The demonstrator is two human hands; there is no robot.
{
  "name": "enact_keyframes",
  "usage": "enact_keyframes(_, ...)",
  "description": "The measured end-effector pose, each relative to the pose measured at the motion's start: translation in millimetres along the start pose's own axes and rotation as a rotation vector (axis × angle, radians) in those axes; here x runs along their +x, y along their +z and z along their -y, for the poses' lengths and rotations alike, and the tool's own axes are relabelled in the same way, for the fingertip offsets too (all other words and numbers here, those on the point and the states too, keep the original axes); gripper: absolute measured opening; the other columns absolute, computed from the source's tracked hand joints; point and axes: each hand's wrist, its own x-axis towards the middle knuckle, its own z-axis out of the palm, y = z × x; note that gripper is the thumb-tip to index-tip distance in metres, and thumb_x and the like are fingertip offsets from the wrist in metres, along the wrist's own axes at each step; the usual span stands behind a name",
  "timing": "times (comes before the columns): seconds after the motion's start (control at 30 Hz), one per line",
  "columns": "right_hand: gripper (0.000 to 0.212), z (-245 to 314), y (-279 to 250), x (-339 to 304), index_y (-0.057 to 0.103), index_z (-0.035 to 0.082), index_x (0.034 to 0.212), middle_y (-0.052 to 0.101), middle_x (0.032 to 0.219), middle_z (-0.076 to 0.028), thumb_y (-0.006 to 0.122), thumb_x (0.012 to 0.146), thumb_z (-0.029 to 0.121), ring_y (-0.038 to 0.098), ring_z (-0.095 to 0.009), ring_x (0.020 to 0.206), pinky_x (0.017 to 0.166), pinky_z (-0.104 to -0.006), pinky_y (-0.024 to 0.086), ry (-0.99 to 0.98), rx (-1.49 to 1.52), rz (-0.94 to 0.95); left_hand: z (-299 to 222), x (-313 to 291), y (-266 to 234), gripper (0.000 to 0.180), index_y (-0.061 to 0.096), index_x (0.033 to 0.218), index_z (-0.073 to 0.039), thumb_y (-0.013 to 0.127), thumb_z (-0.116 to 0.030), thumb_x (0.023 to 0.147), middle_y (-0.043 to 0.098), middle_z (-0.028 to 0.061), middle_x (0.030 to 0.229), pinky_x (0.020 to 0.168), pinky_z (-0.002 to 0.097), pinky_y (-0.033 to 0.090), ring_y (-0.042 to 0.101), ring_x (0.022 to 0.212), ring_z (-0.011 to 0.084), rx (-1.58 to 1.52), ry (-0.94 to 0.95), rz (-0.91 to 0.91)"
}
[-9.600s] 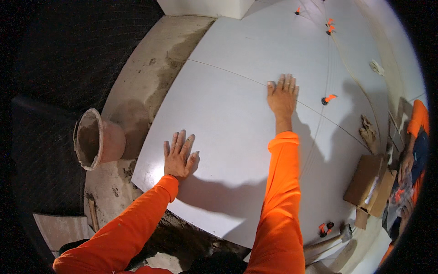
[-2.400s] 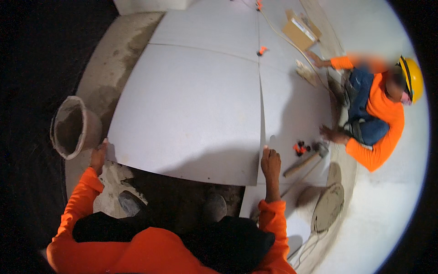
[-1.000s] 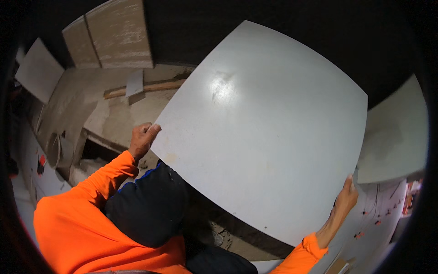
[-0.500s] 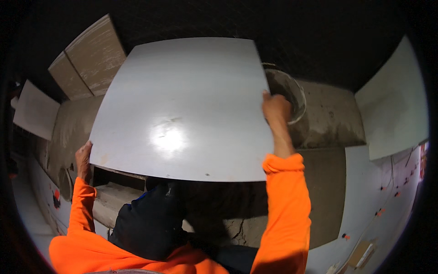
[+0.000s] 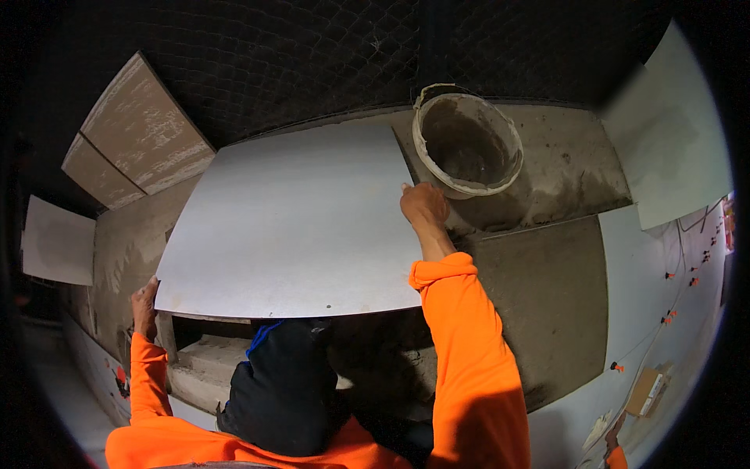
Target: The person spreads cement on the floor with a trowel, places a large white tile, and taps it with a rubber mallet to level it. They insert orange tile spacers between tiles and wipe the surface with a cloth. The person repeats this process for multiple tiles.
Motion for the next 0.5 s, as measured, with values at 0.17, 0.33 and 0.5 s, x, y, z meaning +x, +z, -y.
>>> enact_keyframes(0.17,0.051,0,1,12,0.076,0.000,0.123,0.072,0.130,-0.027,0.062,0.106,0.045,0.068,-0.043,0.125,0.103,-0.0513,0.054,-0.035,-0.120,0.026,0,26,-1,0.045,0.075,0.111,0.002,0.074,-0.041,0.098,0.073,0.0062,0.101,0.067,0.0304,0.044,0.061,0.081,0.0143,0.251,-0.096,-0.080)
enact_keyframes(0.33,0.072,57,-71,27,0.052,-0.019,0.144,0.065,0.140,-0.033,0.068,0.104,0.038,0.068,-0.040,0.125,0.101,-0.0480,0.054,-0.149,-0.168,0.272,-12,82,-34,0.048,0.074,0.109,-0.004,0.060,-0.049,0.101,0.063,0.0011,0.084,0.058,0.0335,0.035,0.049,0.070,0.0146,0.262,-0.127,-0.070)
enact_keyframes(0.5,0.051,94,-140,44,0.069,-0.006,0.120,0.070,0.110,-0.017,0.062,0.105,0.042,0.066,-0.024,0.095,0.077,-0.0360,0.052,-0.471,0.125,0.287,-123,153,-50,0.050,0.060,0.092,-0.020,0.052,-0.069,0.098,0.053,-0.0030,0.067,0.048,0.0291,0.029,0.042,0.051,0.0100,-0.065,0.179,-0.126)
